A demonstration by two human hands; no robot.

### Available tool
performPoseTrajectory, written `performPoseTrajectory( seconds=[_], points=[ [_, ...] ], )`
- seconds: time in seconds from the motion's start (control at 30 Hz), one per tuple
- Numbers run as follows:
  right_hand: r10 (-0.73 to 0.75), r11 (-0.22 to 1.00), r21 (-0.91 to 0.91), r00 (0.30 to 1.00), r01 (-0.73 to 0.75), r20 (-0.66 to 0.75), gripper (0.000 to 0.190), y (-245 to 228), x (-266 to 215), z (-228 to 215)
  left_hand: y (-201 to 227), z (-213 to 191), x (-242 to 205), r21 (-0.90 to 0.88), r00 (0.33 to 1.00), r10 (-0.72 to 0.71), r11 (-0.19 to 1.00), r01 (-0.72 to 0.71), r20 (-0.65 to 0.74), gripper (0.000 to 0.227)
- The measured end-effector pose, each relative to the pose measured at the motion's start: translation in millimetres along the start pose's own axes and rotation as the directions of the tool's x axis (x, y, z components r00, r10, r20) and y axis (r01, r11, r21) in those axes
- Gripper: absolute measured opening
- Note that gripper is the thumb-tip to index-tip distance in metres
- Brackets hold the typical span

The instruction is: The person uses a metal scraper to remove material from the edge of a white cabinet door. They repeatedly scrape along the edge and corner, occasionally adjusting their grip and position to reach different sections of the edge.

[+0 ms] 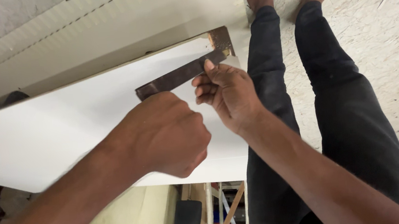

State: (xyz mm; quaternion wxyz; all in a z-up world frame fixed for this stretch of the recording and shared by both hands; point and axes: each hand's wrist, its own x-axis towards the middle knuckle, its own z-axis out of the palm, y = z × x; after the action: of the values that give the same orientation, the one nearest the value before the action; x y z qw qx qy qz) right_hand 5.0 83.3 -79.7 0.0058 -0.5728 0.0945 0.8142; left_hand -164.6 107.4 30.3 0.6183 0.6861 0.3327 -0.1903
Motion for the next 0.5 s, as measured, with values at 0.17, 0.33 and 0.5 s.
performPoseTrajectory(
  seconds=[0.17,0.33,0.5],
  points=[
    [-0.011,0.999,0.043,1.0,0.01,0.011,0.023,3.7,-2.0,7.5,-0.4,-15.1,-1.6,0.071,0.989,0.01,0.997,-0.021,0.148,0.031],
    [0.005,0.995,0.103,0.999,-0.001,-0.037,0.022,3.5,5.0,13.3,-0.1,-26.7,1.4,0.132,0.973,-0.01,0.991,-0.022,0.232,0.029],
    [0.049,0.993,0.115,0.996,-0.041,-0.069,0.019,2.4,12.8,10.3,6.2,-35.9,11.4,0.219,0.955,-0.01,0.974,-0.058,0.297,0.01]
  ],
)
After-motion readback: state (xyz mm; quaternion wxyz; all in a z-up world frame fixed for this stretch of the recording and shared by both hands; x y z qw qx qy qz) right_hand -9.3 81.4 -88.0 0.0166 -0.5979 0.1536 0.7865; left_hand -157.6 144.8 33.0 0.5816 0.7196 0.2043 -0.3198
